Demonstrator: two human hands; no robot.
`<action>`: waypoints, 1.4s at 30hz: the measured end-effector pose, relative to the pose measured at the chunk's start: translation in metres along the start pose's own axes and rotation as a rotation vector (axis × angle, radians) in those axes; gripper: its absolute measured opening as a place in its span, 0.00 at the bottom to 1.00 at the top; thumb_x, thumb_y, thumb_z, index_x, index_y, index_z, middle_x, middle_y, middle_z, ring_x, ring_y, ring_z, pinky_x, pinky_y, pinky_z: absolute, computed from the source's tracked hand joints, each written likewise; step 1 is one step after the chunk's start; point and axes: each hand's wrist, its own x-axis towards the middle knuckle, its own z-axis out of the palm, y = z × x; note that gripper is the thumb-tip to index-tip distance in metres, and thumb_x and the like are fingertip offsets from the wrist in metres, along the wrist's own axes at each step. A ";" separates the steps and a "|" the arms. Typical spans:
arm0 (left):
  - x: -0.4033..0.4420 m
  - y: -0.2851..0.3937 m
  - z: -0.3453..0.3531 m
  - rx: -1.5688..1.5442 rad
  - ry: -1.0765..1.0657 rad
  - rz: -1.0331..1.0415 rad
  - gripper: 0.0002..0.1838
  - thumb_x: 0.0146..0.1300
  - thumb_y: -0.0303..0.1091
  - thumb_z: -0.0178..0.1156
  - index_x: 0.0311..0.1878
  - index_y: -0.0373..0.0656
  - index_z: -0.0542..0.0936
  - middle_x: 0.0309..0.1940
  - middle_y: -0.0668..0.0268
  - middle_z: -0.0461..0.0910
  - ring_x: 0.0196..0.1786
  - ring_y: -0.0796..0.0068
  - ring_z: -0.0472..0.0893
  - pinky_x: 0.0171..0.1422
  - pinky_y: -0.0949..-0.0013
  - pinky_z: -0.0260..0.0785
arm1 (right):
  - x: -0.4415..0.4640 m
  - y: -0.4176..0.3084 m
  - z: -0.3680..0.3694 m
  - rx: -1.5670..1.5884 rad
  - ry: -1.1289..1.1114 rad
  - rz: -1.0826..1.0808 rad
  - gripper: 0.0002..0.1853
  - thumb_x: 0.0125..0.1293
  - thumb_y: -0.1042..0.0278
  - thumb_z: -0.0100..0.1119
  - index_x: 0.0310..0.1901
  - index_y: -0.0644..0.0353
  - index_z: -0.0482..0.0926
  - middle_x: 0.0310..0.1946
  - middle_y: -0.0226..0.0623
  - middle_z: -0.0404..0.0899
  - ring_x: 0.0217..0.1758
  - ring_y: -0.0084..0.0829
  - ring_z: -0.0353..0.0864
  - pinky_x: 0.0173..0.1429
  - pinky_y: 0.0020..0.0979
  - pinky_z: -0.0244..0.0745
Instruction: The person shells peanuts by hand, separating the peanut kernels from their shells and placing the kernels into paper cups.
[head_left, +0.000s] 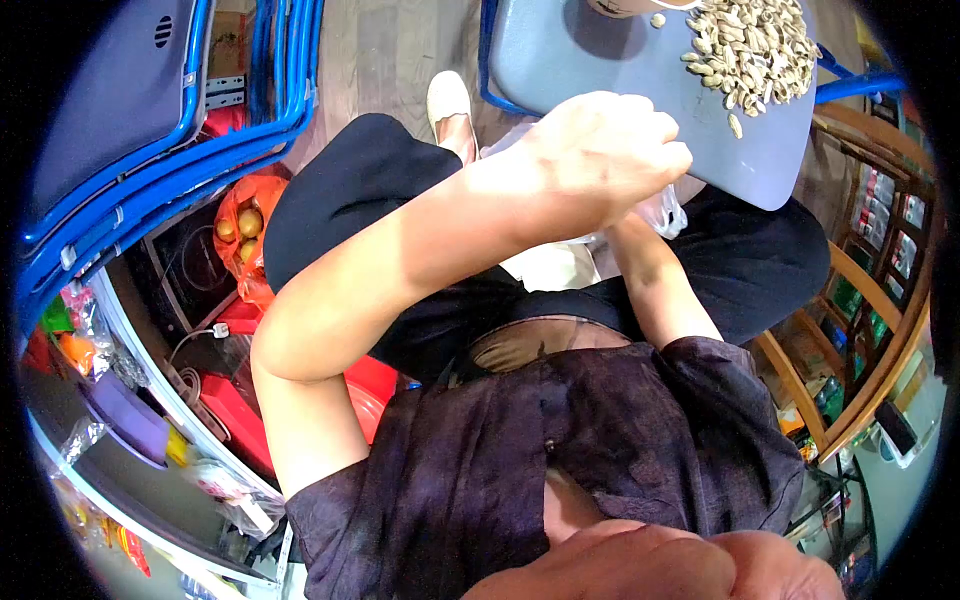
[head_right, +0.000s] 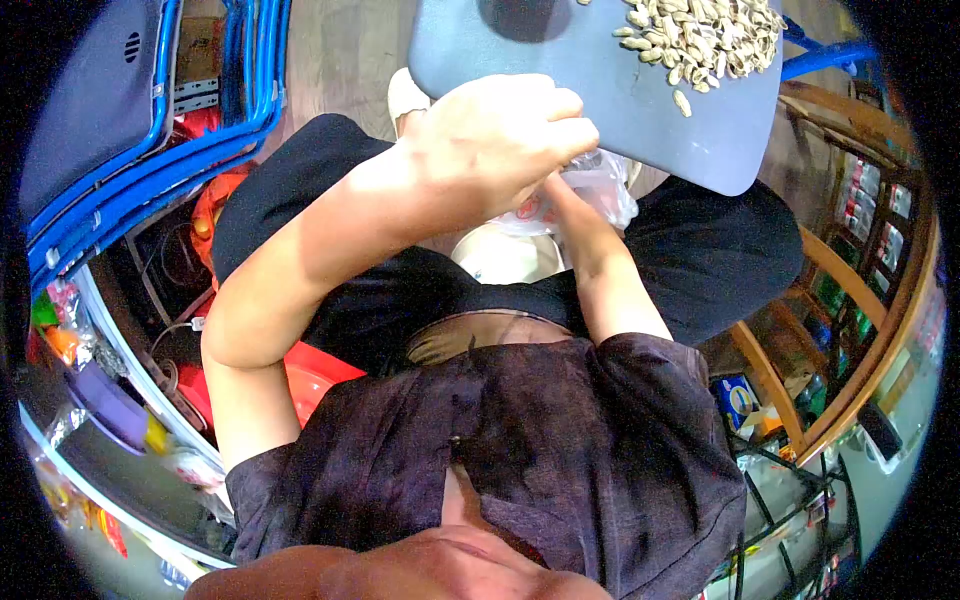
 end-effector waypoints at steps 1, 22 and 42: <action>0.000 -0.001 -0.001 0.010 0.006 -0.007 0.10 0.47 0.29 0.62 0.34 0.42 0.76 0.31 0.62 0.75 0.40 0.58 0.79 0.44 0.60 0.72 | 0.001 0.000 0.000 0.005 0.003 0.002 0.19 0.61 0.59 0.59 0.51 0.59 0.78 0.53 0.47 0.73 0.58 0.48 0.71 0.58 0.44 0.74; 0.004 -0.017 -0.020 0.021 0.088 -0.048 0.12 0.47 0.25 0.63 0.39 0.41 0.78 0.31 0.62 0.76 0.37 0.58 0.79 0.42 0.62 0.73 | 0.023 -0.053 -0.008 0.163 0.029 0.028 0.18 0.62 0.65 0.57 0.54 0.60 0.76 0.55 0.45 0.71 0.59 0.44 0.69 0.57 0.41 0.76; 0.009 -0.013 -0.017 0.049 0.074 -0.033 0.12 0.48 0.27 0.62 0.39 0.42 0.78 0.30 0.63 0.76 0.37 0.59 0.79 0.42 0.62 0.73 | 0.038 -0.058 -0.006 0.205 -0.088 -0.023 0.13 0.62 0.75 0.55 0.48 0.64 0.76 0.50 0.41 0.75 0.49 0.35 0.76 0.51 0.33 0.78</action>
